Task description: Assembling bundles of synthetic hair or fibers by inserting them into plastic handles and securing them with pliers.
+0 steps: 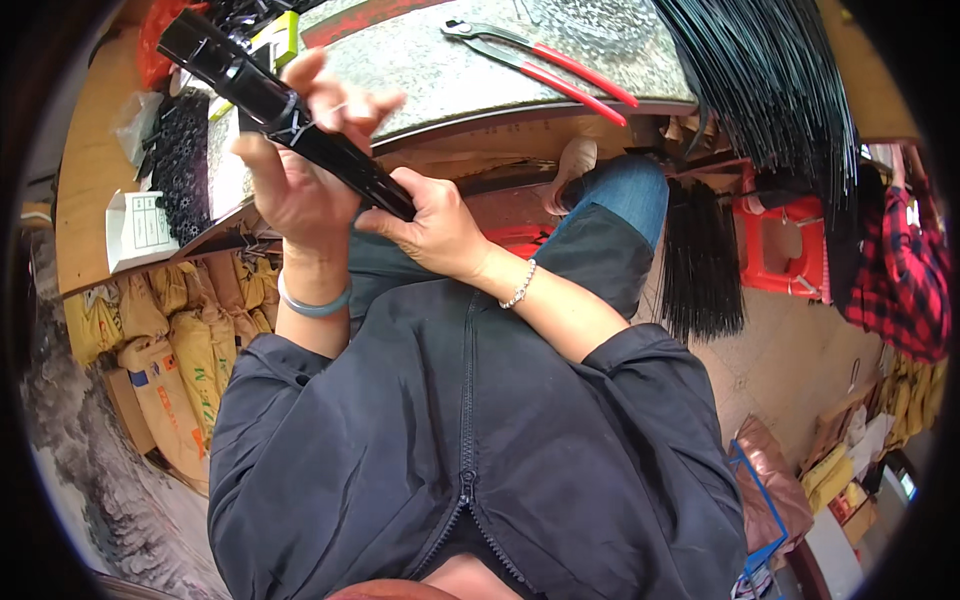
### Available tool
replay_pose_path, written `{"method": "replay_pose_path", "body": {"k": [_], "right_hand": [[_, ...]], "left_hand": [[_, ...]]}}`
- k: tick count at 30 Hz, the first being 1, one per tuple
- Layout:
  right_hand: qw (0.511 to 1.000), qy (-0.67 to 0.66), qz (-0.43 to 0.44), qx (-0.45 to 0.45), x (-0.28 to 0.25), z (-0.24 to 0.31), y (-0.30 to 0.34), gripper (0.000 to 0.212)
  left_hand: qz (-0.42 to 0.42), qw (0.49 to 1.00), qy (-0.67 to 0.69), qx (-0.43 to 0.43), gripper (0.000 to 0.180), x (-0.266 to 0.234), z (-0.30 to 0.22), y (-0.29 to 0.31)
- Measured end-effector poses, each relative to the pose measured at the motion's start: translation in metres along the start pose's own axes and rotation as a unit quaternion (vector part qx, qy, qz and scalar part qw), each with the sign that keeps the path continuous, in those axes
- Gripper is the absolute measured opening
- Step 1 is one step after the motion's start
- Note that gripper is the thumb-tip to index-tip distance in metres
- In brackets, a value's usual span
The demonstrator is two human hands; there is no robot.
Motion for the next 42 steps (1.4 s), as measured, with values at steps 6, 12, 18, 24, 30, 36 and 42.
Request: {"method": "replay_pose_path", "body": {"k": [6,12,18,24,30,36,42], "right_hand": [[1.000,0.000,0.004,-0.004,-0.009,0.010,0.003,0.037],[0.972,0.009,-0.156,-0.175,-0.024,0.051,0.009,0.100],[0.864,0.271,-0.257,-0.337,-0.032,0.121,0.010,0.067],[0.848,0.299,-0.277,-0.337,-0.025,0.121,0.020,0.015],[0.824,0.316,-0.282,-0.377,-0.023,0.116,0.020,0.013],[0.979,0.061,-0.154,-0.121,-0.027,0.126,0.019,0.010],[0.996,-0.035,-0.063,0.051,-0.056,0.112,0.014,0.013]], "left_hand": [[-0.009,0.977,-0.152,-0.151,0.014,0.024,-0.020,0.005],[-0.108,0.943,-0.299,-0.092,0.015,0.051,-0.021,0.004],[-0.123,0.919,-0.372,-0.047,0.014,0.050,-0.012,0.013],[-0.109,0.923,-0.368,0.034,0.014,0.054,-0.004,0.005],[-0.149,0.911,-0.385,-0.023,0.015,0.051,-0.005,0.007],[-0.123,0.918,-0.376,-0.016,0.015,0.050,-0.006,0.008],[-0.091,0.922,-0.375,-0.035,0.023,0.040,-0.013,0.007]]}}
Point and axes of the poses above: each hand's wrist, its own y-axis away from the middle knuckle, its own x-axis out of the palm, z = x × y, the point moved 1 cm from there along -y, towards the middle knuckle, and after that the axes turned 15 degrees about x, right-handed, at the moved point
